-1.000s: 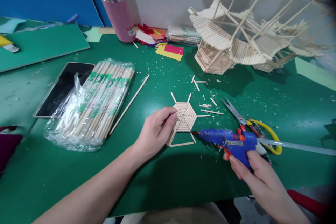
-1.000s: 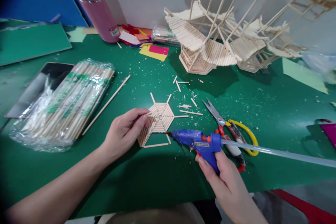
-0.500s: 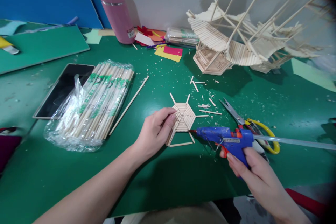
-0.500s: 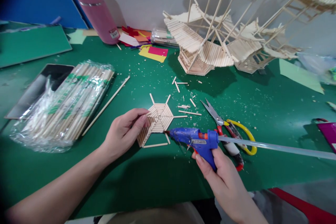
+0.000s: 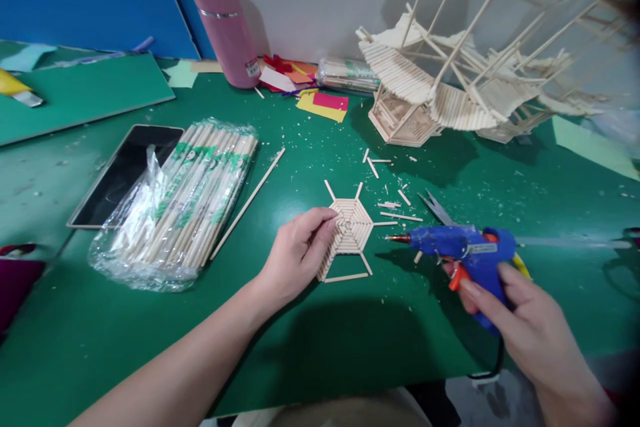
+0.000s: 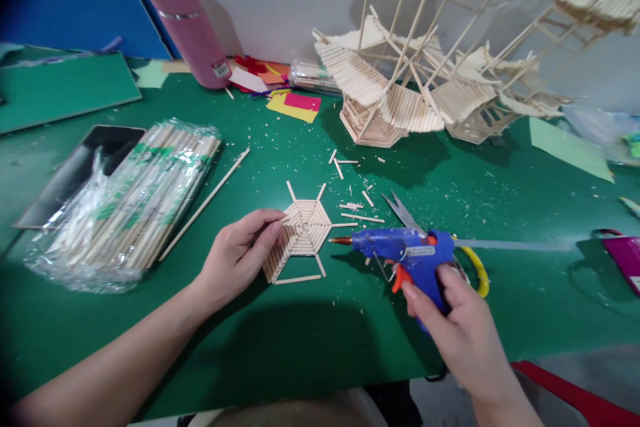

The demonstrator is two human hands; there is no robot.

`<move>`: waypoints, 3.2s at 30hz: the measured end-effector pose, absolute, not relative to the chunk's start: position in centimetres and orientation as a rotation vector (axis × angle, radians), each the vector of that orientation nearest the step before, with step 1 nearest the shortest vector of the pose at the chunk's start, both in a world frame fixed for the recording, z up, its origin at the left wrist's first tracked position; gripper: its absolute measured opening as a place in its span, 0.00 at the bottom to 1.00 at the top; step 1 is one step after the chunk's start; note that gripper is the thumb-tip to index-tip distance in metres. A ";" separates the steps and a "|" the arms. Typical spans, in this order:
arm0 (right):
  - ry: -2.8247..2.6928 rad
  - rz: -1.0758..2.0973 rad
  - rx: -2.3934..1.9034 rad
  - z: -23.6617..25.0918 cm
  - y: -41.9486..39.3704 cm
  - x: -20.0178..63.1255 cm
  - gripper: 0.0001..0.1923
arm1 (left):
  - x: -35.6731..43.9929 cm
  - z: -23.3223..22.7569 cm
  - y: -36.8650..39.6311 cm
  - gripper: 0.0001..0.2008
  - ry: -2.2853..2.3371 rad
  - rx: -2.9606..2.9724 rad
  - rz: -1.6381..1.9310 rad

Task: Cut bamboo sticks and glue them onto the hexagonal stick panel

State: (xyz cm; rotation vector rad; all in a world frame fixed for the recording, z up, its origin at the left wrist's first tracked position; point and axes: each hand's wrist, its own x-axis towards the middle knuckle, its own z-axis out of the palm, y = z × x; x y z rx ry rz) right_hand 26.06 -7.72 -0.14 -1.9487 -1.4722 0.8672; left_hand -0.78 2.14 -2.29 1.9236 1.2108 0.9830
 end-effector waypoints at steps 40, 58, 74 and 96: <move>-1.950 0.586 -1.451 -1.6 -2.4 17.6 0.04 | -1.1 -1.9 2.4 0.10 1.302 1.956 0.884; -2.005 0.544 -1.466 -2.8 -3.0 16.7 0.05 | -1.3 -2.4 2.9 0.14 1.114 2.206 0.787; -2.037 0.491 -1.492 -2.8 -2.8 16.4 0.06 | -1.3 -2.4 2.9 0.14 1.134 2.221 0.783; -1.979 0.480 -1.501 -3.4 -2.7 16.2 0.07 | -0.9 -2.0 2.3 0.11 1.152 2.481 0.399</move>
